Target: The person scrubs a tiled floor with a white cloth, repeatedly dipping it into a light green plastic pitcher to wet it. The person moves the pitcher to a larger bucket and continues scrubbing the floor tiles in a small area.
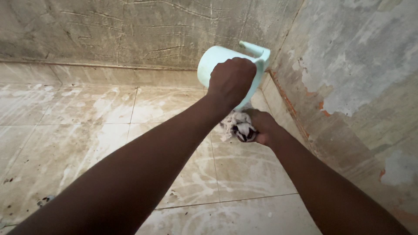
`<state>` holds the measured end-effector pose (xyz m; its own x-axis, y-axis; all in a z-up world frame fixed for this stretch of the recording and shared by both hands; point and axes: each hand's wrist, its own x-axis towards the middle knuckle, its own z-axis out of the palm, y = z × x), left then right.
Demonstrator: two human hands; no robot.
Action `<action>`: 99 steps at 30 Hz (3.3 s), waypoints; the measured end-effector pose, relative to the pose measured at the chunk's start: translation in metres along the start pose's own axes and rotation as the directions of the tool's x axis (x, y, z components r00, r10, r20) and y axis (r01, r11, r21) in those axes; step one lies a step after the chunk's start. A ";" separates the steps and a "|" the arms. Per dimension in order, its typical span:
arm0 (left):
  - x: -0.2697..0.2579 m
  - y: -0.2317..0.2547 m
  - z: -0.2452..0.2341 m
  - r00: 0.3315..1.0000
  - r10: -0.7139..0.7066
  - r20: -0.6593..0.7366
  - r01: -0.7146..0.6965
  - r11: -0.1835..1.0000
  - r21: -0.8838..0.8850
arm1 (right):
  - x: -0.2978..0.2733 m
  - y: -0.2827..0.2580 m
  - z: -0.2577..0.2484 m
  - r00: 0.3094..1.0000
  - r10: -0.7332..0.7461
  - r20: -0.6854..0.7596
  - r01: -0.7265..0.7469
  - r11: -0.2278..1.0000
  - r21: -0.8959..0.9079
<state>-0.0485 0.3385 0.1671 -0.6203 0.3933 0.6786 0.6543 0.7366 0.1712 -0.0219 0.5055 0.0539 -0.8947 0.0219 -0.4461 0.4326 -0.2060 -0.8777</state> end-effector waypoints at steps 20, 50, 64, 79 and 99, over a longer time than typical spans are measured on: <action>-0.150 -0.174 -0.051 0.400 -0.797 0.452 0.916 0.370 -0.156 | -0.002 -0.050 -0.017 0.979 -0.131 -0.157 0.070 0.937 -0.342; -0.276 -0.283 -0.046 0.165 -0.797 0.581 0.934 0.315 0.168 | -0.034 -0.025 -0.018 0.958 -0.181 -0.223 0.032 0.838 -0.545; -0.308 -0.338 -0.045 0.328 -0.793 0.513 0.507 0.606 0.613 | -0.059 -0.020 -0.008 0.982 -0.096 -0.162 -0.016 0.815 -0.579; -0.094 -0.026 -0.026 0.881 0.169 0.442 -0.011 0.941 -0.339 | -0.047 -0.025 -0.011 0.942 -0.332 0.056 0.261 0.614 -0.745; -0.064 -0.042 0.175 0.886 -0.088 0.455 0.195 0.962 -0.193 | 0.014 -0.028 -0.042 0.882 -0.456 0.120 0.363 0.496 -0.789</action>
<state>-0.1115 0.3787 -0.0087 -0.8041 0.5342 0.2610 0.5920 0.6788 0.4345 -0.0420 0.5525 0.0643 -0.9996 -0.0040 0.0273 -0.0228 0.6778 -0.7349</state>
